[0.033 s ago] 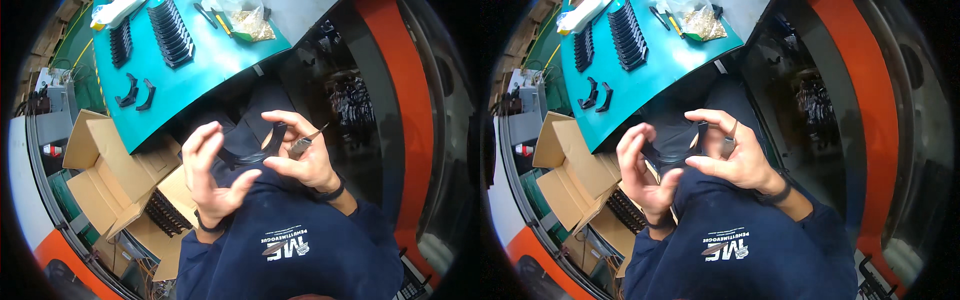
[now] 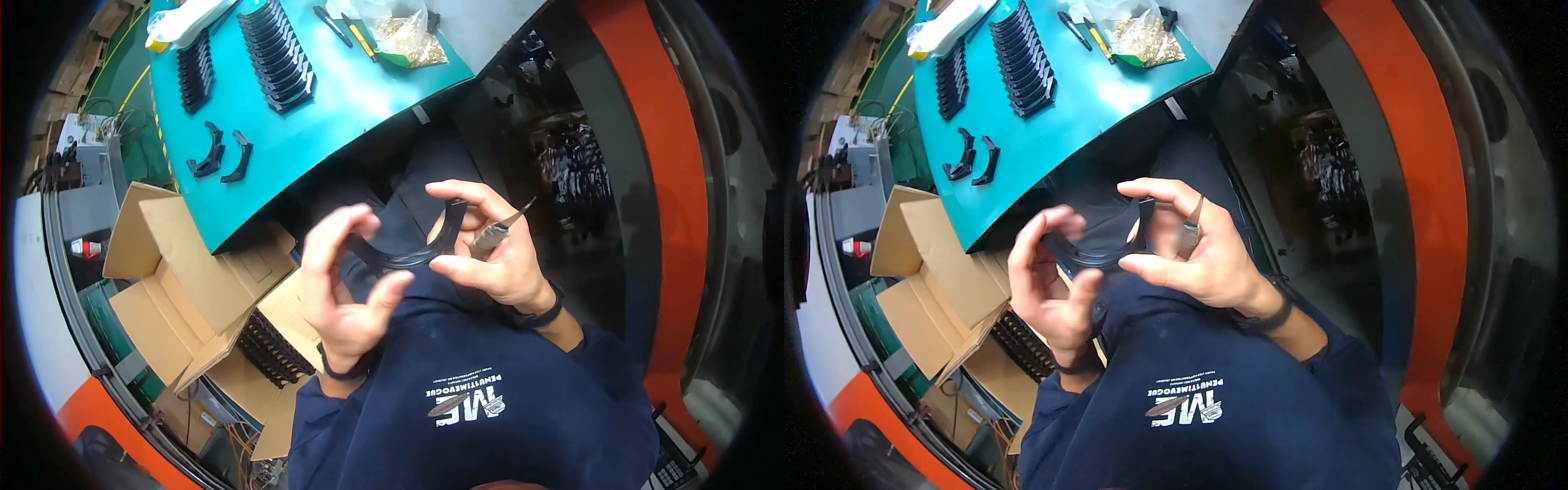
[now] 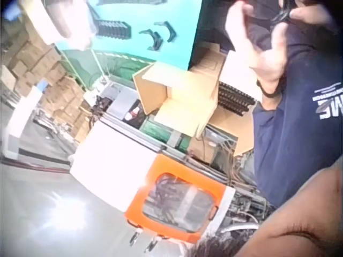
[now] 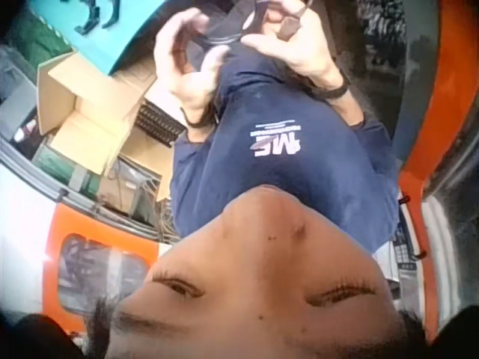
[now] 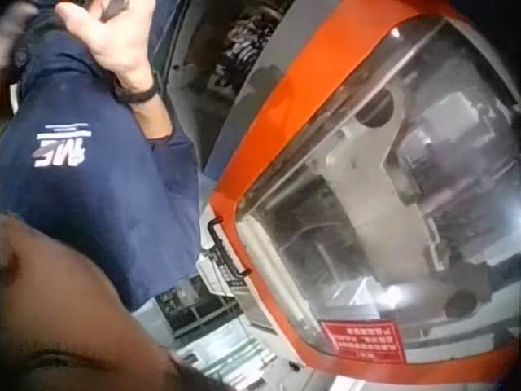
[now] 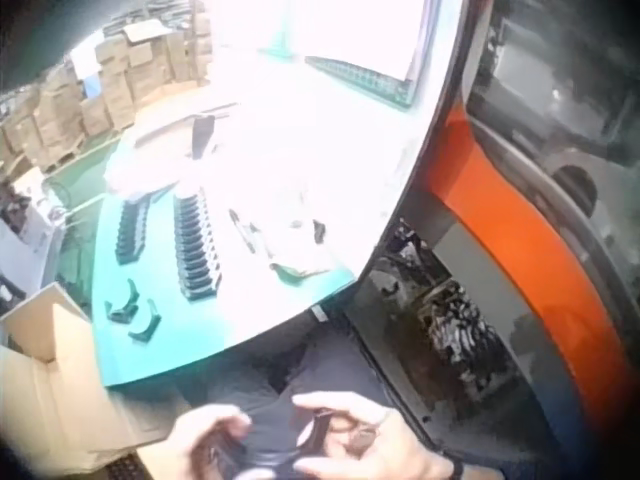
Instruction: Trimming excess material from plastic parts and organizing them in a factory.
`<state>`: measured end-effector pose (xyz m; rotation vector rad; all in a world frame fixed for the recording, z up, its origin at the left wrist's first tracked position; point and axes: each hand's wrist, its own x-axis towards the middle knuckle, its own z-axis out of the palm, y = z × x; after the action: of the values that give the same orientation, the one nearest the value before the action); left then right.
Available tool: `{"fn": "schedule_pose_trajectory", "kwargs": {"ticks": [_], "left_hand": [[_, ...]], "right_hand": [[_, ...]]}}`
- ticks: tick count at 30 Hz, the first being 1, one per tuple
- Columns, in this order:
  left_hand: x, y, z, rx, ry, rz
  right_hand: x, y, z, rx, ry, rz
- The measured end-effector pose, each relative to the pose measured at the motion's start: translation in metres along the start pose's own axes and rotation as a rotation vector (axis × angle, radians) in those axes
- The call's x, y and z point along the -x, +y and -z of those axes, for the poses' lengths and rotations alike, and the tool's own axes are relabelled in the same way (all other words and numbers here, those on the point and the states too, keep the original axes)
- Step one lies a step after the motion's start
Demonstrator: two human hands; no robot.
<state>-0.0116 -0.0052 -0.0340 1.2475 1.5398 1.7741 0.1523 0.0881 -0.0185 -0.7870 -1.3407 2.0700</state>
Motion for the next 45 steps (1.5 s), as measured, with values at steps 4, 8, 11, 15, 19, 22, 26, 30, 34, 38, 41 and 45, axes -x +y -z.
{"fn": "schedule_pose_trajectory", "kwargs": {"ticks": [4, 8, 11, 15, 19, 22, 26, 30, 34, 38, 41, 45], "left_hand": [[0.004, -0.001, 0.001, 0.19, -0.011, 0.2], [0.005, -0.001, -0.001, 0.165, 0.0, 0.144], [0.004, -0.005, 0.001, 0.061, -0.004, 0.055], [0.002, 0.004, -0.003, 0.074, 0.034, 0.022], [0.006, 0.0, -0.005, 0.237, 0.118, 0.024], [0.008, -0.005, 0.0, 0.177, 0.095, 0.034], [0.012, -0.006, 0.002, 0.164, 0.077, 0.089], [0.009, -0.006, -0.004, 0.226, 0.114, 0.135], [0.004, -0.021, -0.003, 0.494, 0.074, 0.235], [0.006, -0.038, -0.005, 0.675, 0.04, 0.215], [0.004, -0.041, -0.008, 0.632, 0.061, 0.251], [0.004, -0.036, -0.009, 0.637, 0.074, 0.264]], "right_hand": [[0.001, 0.002, 0.003, -0.068, 0.014, -0.003], [0.004, -0.001, -0.004, -0.243, 0.059, 0.052], [0.003, -0.006, -0.006, -0.165, 0.102, 0.02], [0.006, -0.003, 0.001, 0.054, 0.052, 0.05], [0.002, 0.004, 0.0, 0.123, 0.027, 0.187], [0.002, 0.003, 0.001, 0.143, 0.018, 0.176], [0.002, 0.004, 0.002, 0.181, 0.027, 0.174], [0.004, 0.012, 0.004, -0.073, -0.06, 0.163], [0.005, 0.005, -0.012, -0.043, 0.046, -0.12], [-0.003, -0.002, -0.017, -0.151, -0.058, -0.397], [-0.003, -0.002, -0.018, -0.096, -0.004, -0.345], [0.002, 0.01, -0.025, 0.125, 0.087, -0.125]]}}
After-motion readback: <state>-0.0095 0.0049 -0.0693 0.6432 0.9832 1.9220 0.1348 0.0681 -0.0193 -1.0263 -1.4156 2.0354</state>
